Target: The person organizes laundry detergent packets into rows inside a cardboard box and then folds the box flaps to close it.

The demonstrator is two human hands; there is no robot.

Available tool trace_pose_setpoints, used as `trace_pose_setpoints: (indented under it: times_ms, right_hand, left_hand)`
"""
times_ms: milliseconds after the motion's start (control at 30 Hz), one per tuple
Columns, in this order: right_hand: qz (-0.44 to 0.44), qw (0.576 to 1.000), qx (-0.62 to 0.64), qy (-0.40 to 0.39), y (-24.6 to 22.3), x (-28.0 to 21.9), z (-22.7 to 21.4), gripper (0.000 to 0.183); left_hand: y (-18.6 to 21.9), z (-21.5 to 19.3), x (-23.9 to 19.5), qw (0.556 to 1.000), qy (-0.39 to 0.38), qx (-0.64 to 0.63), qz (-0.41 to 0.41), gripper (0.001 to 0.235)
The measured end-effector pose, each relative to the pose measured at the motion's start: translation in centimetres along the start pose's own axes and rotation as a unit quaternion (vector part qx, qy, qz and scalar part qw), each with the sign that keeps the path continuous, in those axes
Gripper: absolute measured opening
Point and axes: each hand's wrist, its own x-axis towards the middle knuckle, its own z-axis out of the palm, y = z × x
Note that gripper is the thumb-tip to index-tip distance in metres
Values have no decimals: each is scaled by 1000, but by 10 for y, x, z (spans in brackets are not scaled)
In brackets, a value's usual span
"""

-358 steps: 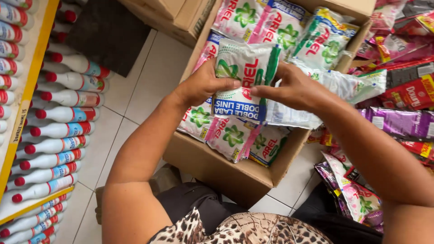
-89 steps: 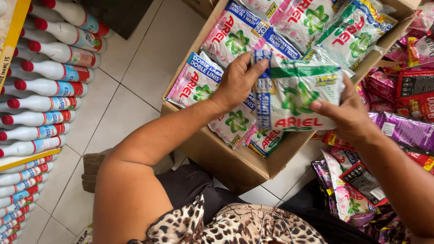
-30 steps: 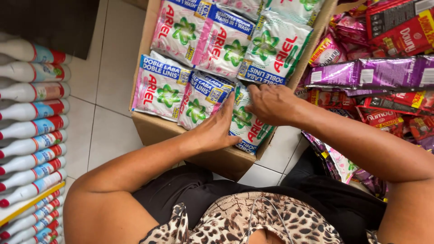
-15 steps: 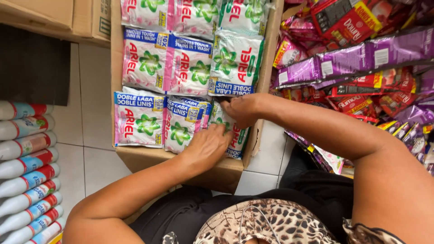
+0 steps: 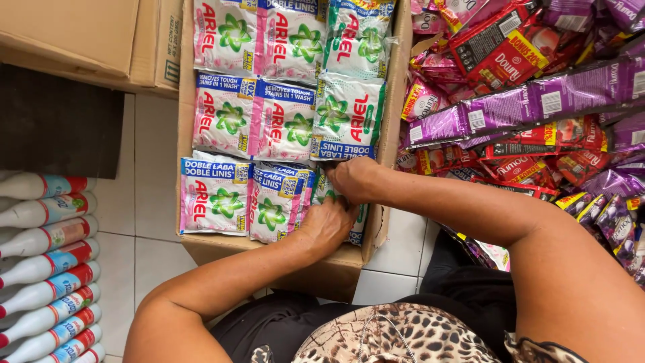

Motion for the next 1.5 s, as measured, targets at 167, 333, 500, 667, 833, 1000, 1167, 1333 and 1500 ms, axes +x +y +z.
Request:
trace_pose_setpoints:
  times_ms: [167, 333, 500, 667, 833, 1000, 1167, 1333, 1500]
  right_hand:
    - [12, 999, 17, -35, -5, 9, 2, 38]
    - [29, 998, 39, -49, -5, 19, 20, 36]
    - [30, 998, 38, -30, -11, 15, 18, 30]
    - [27, 999, -38, -23, -23, 15, 19, 35]
    - [79, 995, -44, 31, -36, 1, 14, 32]
    - [119, 991, -9, 60, -46, -13, 1, 25]
    - [40, 994, -57, 90, -37, -33, -18, 23]
    - [-49, 984, -3, 172, -12, -57, -71, 17]
    - [-23, 972, 55, 228, 36, -67, -112, 10]
  left_hand:
    - [3, 7, -2, 998, -21, 47, 18, 27]
    - [4, 22, 1, 999, -41, 32, 16, 19]
    - [-1, 12, 1, 999, -22, 12, 31, 27]
    - [-4, 2, -3, 998, -9, -41, 38, 27]
    - [-6, 14, -3, 998, -18, -53, 40, 17]
    - [-2, 16, -3, 997, -64, 20, 50, 16]
    - [-8, 6, -5, 996, -66, -13, 58, 16]
    - [-17, -66, 0, 981, -19, -181, 63, 39]
    - [-32, -161, 5, 984, 3, -175, 23, 34]
